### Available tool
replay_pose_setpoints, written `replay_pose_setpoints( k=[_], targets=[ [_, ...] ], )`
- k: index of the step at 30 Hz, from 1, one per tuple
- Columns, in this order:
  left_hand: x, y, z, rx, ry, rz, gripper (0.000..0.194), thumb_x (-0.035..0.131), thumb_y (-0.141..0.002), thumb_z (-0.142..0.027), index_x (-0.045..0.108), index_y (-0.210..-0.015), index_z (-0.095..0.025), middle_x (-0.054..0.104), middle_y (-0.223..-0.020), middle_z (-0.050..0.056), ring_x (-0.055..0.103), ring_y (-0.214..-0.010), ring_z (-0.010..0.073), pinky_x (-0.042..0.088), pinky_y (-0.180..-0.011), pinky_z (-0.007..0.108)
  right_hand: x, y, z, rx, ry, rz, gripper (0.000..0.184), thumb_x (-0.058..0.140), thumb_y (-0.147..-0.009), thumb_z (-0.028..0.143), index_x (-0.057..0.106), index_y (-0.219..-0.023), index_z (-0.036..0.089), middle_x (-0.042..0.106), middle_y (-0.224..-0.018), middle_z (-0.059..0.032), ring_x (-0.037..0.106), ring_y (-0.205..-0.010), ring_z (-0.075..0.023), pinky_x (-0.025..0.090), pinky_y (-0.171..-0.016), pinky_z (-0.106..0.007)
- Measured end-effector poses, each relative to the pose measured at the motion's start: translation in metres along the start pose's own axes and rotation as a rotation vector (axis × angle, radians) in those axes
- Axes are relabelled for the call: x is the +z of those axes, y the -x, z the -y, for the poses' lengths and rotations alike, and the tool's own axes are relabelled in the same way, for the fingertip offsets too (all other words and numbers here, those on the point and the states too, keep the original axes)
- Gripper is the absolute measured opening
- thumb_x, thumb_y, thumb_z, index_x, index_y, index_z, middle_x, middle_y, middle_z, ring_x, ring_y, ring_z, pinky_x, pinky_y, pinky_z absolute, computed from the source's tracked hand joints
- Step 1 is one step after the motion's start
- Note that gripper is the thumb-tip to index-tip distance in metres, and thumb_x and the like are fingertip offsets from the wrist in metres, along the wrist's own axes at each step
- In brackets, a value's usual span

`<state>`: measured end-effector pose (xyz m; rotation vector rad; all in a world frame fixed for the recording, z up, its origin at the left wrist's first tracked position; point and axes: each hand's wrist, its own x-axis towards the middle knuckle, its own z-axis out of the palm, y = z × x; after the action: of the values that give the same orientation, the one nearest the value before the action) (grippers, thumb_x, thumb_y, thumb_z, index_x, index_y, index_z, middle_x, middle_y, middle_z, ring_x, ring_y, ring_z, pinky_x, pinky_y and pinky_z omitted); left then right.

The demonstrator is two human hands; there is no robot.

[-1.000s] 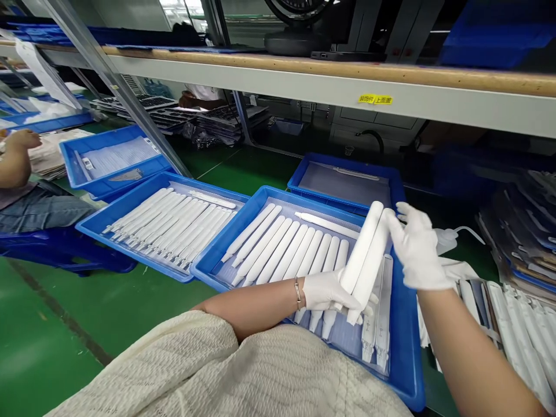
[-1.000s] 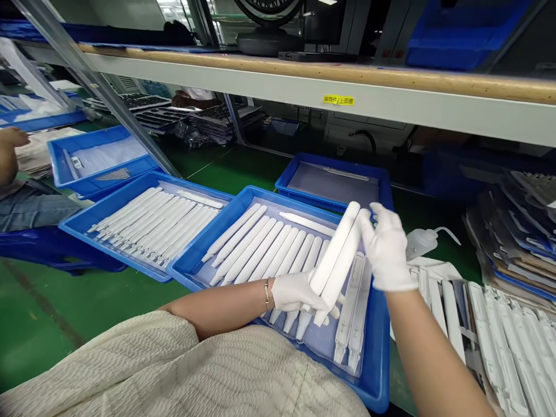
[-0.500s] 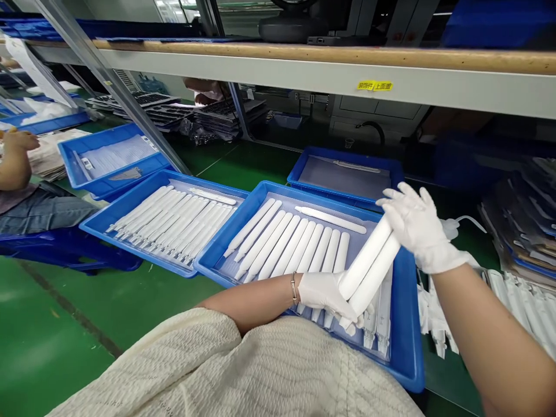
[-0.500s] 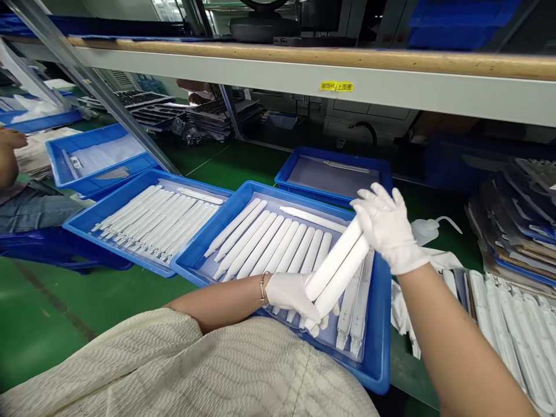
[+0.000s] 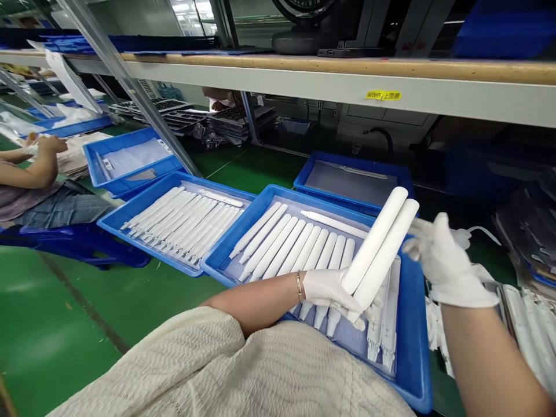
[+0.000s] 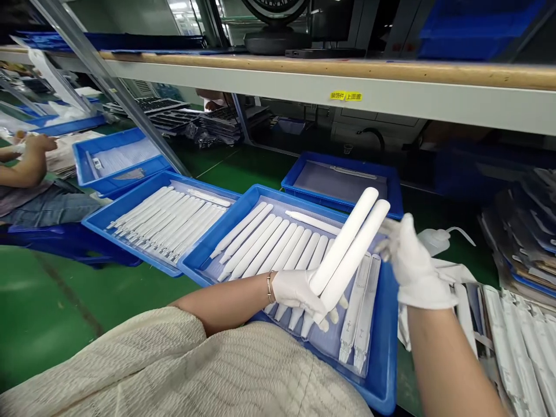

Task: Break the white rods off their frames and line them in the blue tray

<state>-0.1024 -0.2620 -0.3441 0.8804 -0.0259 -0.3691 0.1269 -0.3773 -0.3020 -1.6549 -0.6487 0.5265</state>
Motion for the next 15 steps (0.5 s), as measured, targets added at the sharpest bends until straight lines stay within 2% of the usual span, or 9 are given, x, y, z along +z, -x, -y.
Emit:
replay_pose_setpoints(
  k=[2,3,5,7,10,12,15],
  targets=[
    [0.000,-0.001,0.000,-0.006,0.024,-0.004,0.059,0.094,-0.059,-0.026,0.069,-0.112,-0.018,0.065,-0.115,0.007,0.070,-0.093,0.0193,0.064,-0.073,0.034,0.020,0.022,-0.002,0.161,-0.195,0.138,0.066,0.044,-0.082,0.085,0.061,-0.088,0.022,0.055,-0.059,-0.0018,0.041,-0.041,-0.0117,0.029,-0.033,-0.024],
    [0.000,-0.001,0.000,-0.021,0.023,-0.006,0.059,0.093,-0.059,-0.025,0.069,-0.113,-0.019,0.065,-0.116,0.008,0.070,-0.094,0.0194,0.064,-0.075,0.034,0.028,0.031,-0.001,0.201,-0.270,0.160,0.061,0.058,-0.077,0.082,0.060,-0.082,0.022,0.049,-0.054,0.0013,0.037,-0.040,-0.0102,0.027,-0.032,-0.023],
    [-0.001,-0.001,0.001,-0.048,0.005,-0.005,0.062,0.094,-0.059,-0.026,0.069,-0.115,-0.019,0.065,-0.117,0.008,0.070,-0.097,0.0206,0.064,-0.077,0.036,0.039,0.044,0.002,0.204,-0.331,0.130,0.051,0.079,-0.069,0.068,0.061,-0.081,0.021,0.045,-0.051,0.0046,0.037,-0.041,-0.0087,0.032,-0.034,-0.021],
    [-0.004,-0.003,0.005,-0.045,-0.017,-0.010,0.063,0.094,-0.057,-0.028,0.069,-0.114,-0.018,0.067,-0.114,0.009,0.070,-0.099,0.0221,0.064,-0.079,0.037,0.046,0.051,0.008,0.192,-0.353,0.074,0.044,0.087,-0.066,0.053,0.065,-0.090,0.022,0.053,-0.058,0.0044,0.047,-0.046,-0.0108,0.045,-0.041,-0.023],
    [-0.012,-0.006,0.014,-0.078,-0.056,0.023,0.061,0.093,-0.060,-0.032,0.070,-0.115,-0.016,0.069,-0.106,0.009,0.072,-0.098,0.0231,0.063,-0.082,0.039,0.048,0.059,0.018,0.199,-0.391,0.054,0.046,0.089,-0.067,0.043,0.069,-0.103,0.024,0.069,-0.081,0.0006,0.066,-0.070,-0.0184,0.060,-0.064,-0.028],
    [-0.016,-0.009,0.020,-0.112,-0.074,0.048,0.061,0.091,-0.063,-0.033,0.069,-0.117,-0.015,0.070,-0.105,0.009,0.072,-0.098,0.0234,0.063,-0.084,0.040,0.048,0.062,0.020,0.208,-0.421,0.044,0.051,0.091,-0.064,0.040,0.070,-0.108,0.024,0.073,-0.096,-0.0010,0.070,-0.084,-0.0217,0.062,-0.074,-0.030],
    [-0.015,-0.010,0.019,-0.121,-0.077,0.047,0.061,0.091,-0.062,-0.034,0.069,-0.116,-0.014,0.070,-0.107,0.009,0.072,-0.099,0.0246,0.063,-0.083,0.040,0.047,0.065,0.016,0.219,-0.425,0.035,0.051,0.091,-0.064,0.040,0.071,-0.107,0.024,0.074,-0.098,-0.0015,0.070,-0.087,-0.0233,0.062,-0.075,-0.032]
  ],
)
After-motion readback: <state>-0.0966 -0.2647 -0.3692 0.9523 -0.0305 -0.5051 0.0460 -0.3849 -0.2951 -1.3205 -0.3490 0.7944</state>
